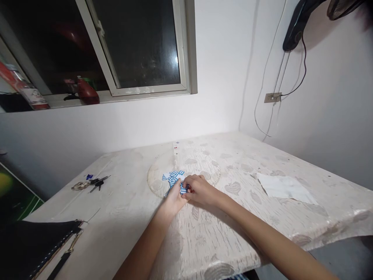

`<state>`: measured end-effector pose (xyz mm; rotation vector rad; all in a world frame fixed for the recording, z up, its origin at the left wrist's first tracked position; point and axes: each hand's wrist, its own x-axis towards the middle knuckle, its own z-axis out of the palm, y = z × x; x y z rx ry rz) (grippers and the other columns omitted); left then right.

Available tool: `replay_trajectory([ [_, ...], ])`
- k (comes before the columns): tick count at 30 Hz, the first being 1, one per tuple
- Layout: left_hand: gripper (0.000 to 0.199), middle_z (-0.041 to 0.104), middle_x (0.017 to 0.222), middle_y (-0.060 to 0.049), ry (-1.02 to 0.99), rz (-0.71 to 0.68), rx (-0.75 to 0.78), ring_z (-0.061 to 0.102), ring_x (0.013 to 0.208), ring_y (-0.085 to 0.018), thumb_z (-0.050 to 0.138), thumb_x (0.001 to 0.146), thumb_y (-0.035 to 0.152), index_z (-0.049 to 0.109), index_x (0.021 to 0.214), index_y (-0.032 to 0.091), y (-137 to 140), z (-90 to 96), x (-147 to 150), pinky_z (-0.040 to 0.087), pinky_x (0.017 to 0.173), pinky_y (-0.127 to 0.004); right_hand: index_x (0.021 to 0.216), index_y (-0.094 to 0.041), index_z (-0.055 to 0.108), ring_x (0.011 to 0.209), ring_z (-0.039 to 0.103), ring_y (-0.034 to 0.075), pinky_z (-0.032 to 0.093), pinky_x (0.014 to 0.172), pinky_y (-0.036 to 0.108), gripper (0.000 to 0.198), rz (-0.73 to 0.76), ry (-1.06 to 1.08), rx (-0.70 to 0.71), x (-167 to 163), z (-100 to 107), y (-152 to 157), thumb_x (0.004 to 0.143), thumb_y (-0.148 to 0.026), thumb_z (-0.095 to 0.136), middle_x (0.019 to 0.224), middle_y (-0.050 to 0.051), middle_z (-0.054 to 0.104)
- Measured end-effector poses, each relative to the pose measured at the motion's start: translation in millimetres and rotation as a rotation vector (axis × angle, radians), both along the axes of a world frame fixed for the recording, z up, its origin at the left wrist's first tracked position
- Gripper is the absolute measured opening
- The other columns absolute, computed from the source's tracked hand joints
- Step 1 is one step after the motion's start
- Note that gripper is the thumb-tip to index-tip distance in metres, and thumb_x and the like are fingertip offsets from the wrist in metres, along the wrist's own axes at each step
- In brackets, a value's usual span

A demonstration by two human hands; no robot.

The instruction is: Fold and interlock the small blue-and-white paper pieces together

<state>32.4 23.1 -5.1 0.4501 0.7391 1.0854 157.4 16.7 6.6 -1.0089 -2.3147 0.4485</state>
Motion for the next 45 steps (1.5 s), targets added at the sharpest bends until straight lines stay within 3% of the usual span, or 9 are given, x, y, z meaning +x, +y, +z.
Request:
replay_trajectory([
  [7, 0.021, 0.044, 0.055, 0.003, 0.105, 0.149, 0.055, 0.042, 0.043, -0.006, 0.05, 0.084, 0.029, 0.045, 0.069, 0.015, -4.5, 2.4, 6.1, 0.032, 0.04, -0.016, 0.08, -0.017, 0.053, 0.09, 0.048, 0.018, 0.034, 0.077, 0.031, 0.015, 0.037, 0.115, -0.006, -2.2, -1.9, -0.8, 0.07, -0.02, 0.063, 0.093, 0.005, 0.054],
  [11, 0.016, 0.046, 0.056, 0.003, 0.167, 0.211, 0.119, 0.041, 0.041, -0.005, 0.05, 0.084, 0.028, 0.047, 0.075, 0.015, -5.6, 3.4, 6.0, 0.035, 0.042, -0.016, 0.094, -0.018, 0.051, 0.083, 0.053, 0.016, 0.041, 0.07, 0.028, 0.026, 0.126, 0.358, -0.272, -1.3, -0.3, 0.5, 0.071, -0.028, 0.061, 0.095, 0.005, 0.055],
  [16, 0.027, 0.038, 0.049, 0.006, 0.155, 0.022, 0.11, 0.025, 0.032, -0.001, 0.047, 0.083, 0.042, 0.048, 0.078, 0.015, -11.4, 10.8, 6.0, 0.02, 0.034, -0.014, 0.101, -0.017, 0.053, 0.081, 0.055, 0.014, 0.043, 0.072, 0.027, 0.027, -0.008, 0.561, -0.404, -2.0, -3.6, 9.8, 0.074, -0.021, 0.053, 0.095, 0.005, 0.058],
  [22, 0.035, 0.04, 0.047, 0.005, 0.298, -0.106, 0.178, 0.027, 0.031, -0.003, 0.043, 0.082, 0.052, 0.046, 0.079, 0.017, -17.5, 14.8, 7.7, 0.015, 0.035, -0.015, 0.099, -0.015, 0.056, 0.052, 0.052, 0.008, 0.043, 0.057, 0.023, 0.034, 0.082, 0.595, -0.517, -0.3, -3.5, 14.9, 0.065, -0.01, 0.054, 0.084, 0.002, 0.059],
  [29, 0.022, 0.046, 0.057, 0.005, 0.342, -0.093, 0.233, 0.033, 0.037, -0.004, 0.052, 0.079, 0.039, 0.044, 0.088, 0.02, -13.0, 18.3, -0.2, 0.028, 0.04, -0.017, 0.109, -0.019, 0.053, 0.069, 0.053, 0.01, 0.041, 0.064, 0.023, 0.039, -0.033, 0.576, -0.224, 7.2, 2.2, 17.8, 0.07, -0.013, 0.052, 0.087, 0.001, 0.055],
  [32, 0.02, 0.042, 0.055, 0.006, 0.378, -0.057, 0.261, 0.029, 0.036, -0.003, 0.051, 0.08, 0.038, 0.043, 0.085, 0.02, -13.8, 19.4, 1.2, 0.026, 0.04, -0.017, 0.106, -0.019, 0.056, 0.066, 0.052, 0.009, 0.041, 0.06, 0.022, 0.035, -0.046, 0.539, -0.215, 7.2, 1.7, 17.6, 0.072, -0.013, 0.05, 0.094, 0.003, 0.055],
  [35, 0.02, 0.038, 0.051, 0.008, 0.44, -0.021, 0.281, 0.025, 0.035, -0.003, 0.05, 0.08, 0.038, 0.042, 0.084, 0.021, -14.1, 18.0, 4.5, 0.024, 0.039, -0.017, 0.102, -0.017, 0.057, 0.054, 0.049, 0.007, 0.039, 0.048, 0.02, 0.03, -0.035, 0.607, -0.369, 4.7, 1.5, 16.4, 0.073, -0.016, 0.049, 0.092, 0.003, 0.057],
  [39, 0.021, 0.036, 0.05, 0.008, 0.483, -0.022, 0.316, 0.024, 0.034, -0.003, 0.048, 0.08, 0.04, 0.039, 0.081, 0.021, -11.8, 12.6, 6.6, 0.022, 0.038, -0.016, 0.09, -0.014, 0.056, 0.041, 0.045, 0.007, 0.034, 0.036, 0.02, 0.019, -0.007, 0.756, -0.631, 1.0, -0.4, 18.8, 0.074, -0.024, 0.052, 0.066, 0.0, 0.055],
  [45, 0.023, 0.04, 0.052, 0.007, 0.48, -0.018, 0.355, 0.025, 0.034, -0.003, 0.05, 0.078, 0.04, 0.036, 0.078, 0.022, -11.2, 10.5, 8.0, 0.021, 0.036, -0.017, 0.068, -0.016, 0.051, 0.038, 0.047, 0.009, 0.037, 0.036, 0.019, 0.01, 0.001, 0.91, -0.755, -1.4, -6.1, 24.3, 0.069, -0.024, 0.056, 0.044, -0.004, 0.049],
])
